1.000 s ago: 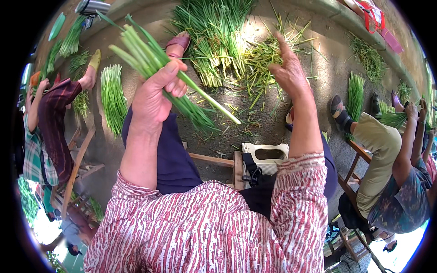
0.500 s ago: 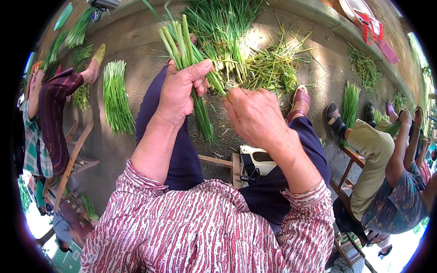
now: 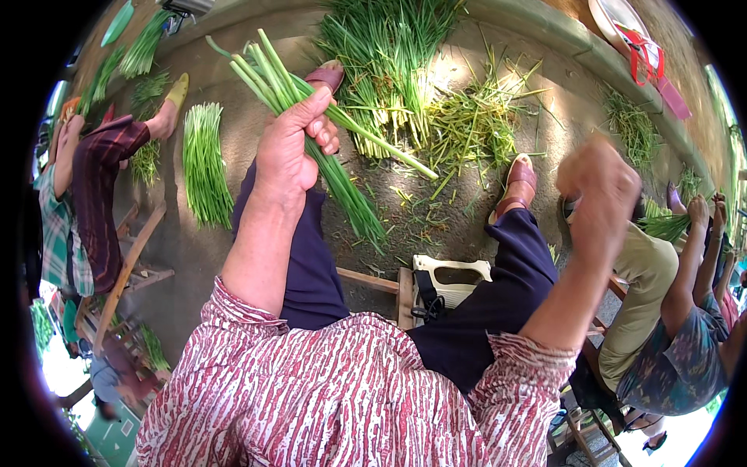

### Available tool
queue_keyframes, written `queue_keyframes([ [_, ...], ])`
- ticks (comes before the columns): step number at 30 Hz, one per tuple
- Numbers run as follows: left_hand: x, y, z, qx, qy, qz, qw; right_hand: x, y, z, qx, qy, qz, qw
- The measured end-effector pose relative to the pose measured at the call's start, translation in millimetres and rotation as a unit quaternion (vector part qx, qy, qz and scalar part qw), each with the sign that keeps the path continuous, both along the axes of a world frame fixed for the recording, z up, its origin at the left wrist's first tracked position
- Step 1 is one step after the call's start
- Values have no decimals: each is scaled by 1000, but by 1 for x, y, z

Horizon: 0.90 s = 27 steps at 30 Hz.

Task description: The person holds a bunch of green onion stalks by hand and peels off the dry or discolored outer layers from individual stalks, discarding the scraps onto the ground.

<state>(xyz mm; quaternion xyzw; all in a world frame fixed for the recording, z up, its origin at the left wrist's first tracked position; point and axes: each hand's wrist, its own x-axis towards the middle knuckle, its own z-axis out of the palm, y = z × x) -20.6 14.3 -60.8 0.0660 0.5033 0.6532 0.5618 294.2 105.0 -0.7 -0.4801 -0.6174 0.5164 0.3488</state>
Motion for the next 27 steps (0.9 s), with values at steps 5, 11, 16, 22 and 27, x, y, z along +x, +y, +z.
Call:
queue_keyframes([
  [5,4,2,-5,12,5,3,1000,-47,-9,-46,252,-342,54,904],
  [11,16,2,-5,-36,29,1,999,-86,-38,-19,-76,-218,178,957],
  [16,25,3,-6,11,84,-23,996,-106,-54,-24,-98,-199,222,950],
  [22,28,1,-14,28,87,-48,995,-101,-56,-37,-117,-133,176,968],
  [27,25,-2,-12,21,153,-70,986,-82,-34,-33,-114,-167,73,977],
])
